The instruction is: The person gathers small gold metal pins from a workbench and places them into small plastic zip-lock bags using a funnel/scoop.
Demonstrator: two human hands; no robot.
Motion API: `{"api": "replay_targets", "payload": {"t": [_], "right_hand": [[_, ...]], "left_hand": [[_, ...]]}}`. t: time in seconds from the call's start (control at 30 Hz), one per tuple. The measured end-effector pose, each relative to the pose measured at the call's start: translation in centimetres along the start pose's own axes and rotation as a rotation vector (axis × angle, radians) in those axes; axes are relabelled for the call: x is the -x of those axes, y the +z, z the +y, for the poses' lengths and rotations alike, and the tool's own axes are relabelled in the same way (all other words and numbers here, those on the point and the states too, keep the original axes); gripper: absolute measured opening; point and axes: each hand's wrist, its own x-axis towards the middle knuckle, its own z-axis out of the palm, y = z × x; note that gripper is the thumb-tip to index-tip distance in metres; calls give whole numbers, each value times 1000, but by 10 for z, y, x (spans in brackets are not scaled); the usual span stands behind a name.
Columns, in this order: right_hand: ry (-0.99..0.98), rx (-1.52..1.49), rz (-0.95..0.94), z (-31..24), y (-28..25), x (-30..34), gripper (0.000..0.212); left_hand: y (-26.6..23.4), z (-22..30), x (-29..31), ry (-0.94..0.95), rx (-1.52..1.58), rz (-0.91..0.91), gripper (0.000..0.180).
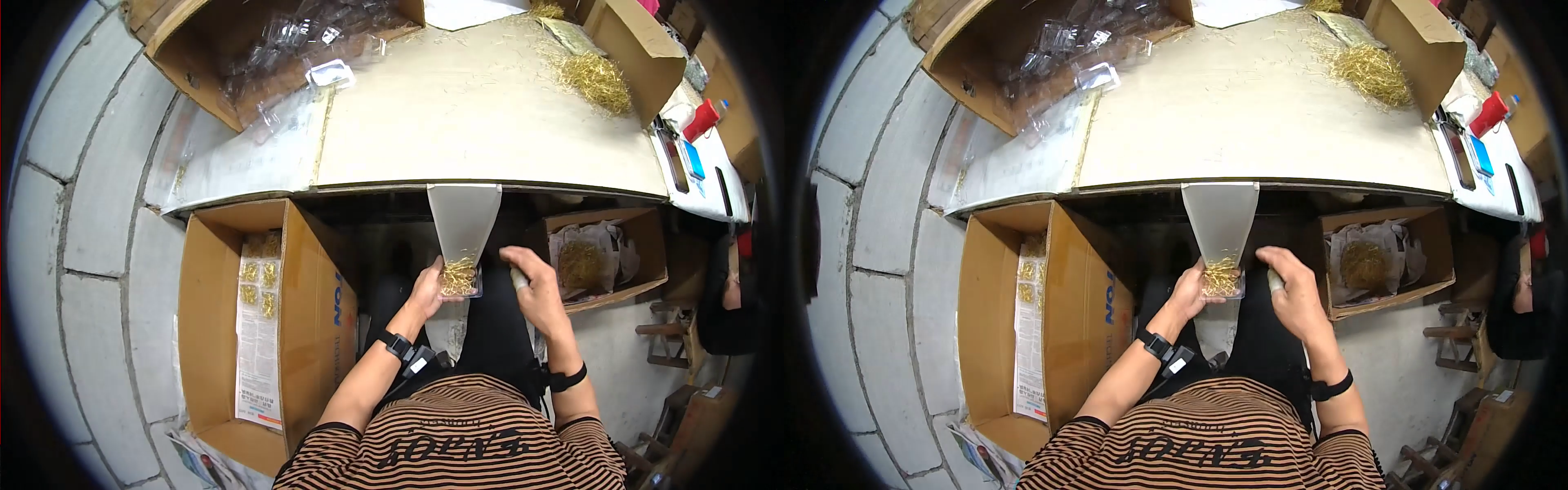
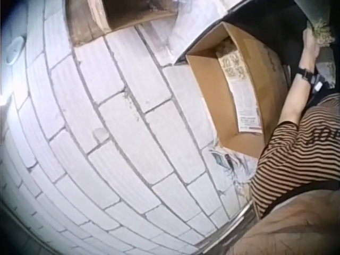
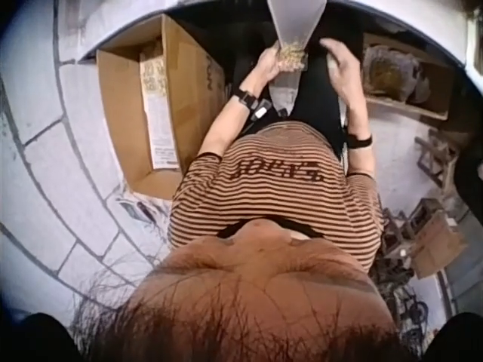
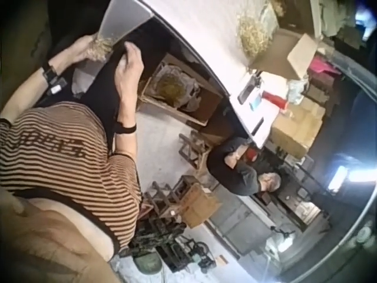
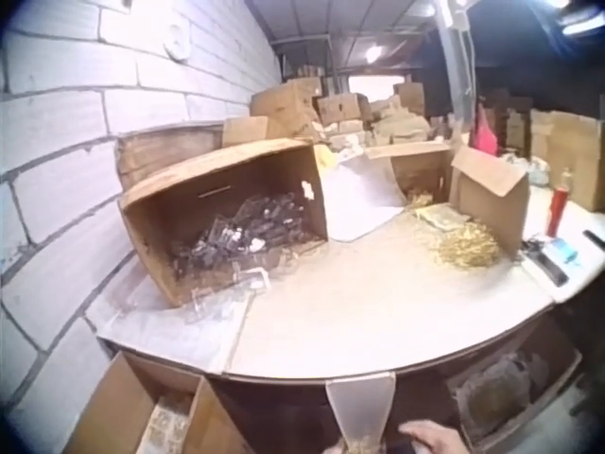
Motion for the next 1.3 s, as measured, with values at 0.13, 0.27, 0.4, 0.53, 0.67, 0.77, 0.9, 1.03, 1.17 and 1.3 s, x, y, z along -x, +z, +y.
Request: {"api": "replay_targets", "payload": {"t": [0.13, 0.27, 0.4, 0.53, 0.67, 0.77, 0.9, 1.03, 1.17, 1.3], "right_hand": [[12, -41, -3, 10, 20, 11, 39], [-64, -9, -36, 18, 45, 14, 45], [-223, 252, -241, 23, 75, 25, 51], [-340, 351, -312, 22, 86, 41, 42], [-322, 279, -282, -3, 75, 36, 41], [-290, 231, -205, -11, 74, 30, 50], [-185, 236, 21, -12, 67, 21, 53], [51, -109, -123, 0, 69, 20, 40], [38, -176, -68, -5, 73, 18, 31], [-271, 197, -142, -16, 74, 12, 33]], "left_hand": [[-6, -3, 2, 13, 16, 106, 50], [-12, -15, 3, 120, 89, 131, 48], [-17, -14, 19, 134, 64, 98, 30], [-13, -10, 37, 237, -46, 166, 27], [-5, -2, 50, 257, 6, 109, 30], [-1, 2, 57, 233, 26, 77, 35], [19, 13, 73, 215, -18, 69, 39], [28, 18, 84, 253, 16, 29, 32], [32, 18, 90, 232, -95, 100, 29], [27, 27, 91, 245, -69, 145, 28]]}}
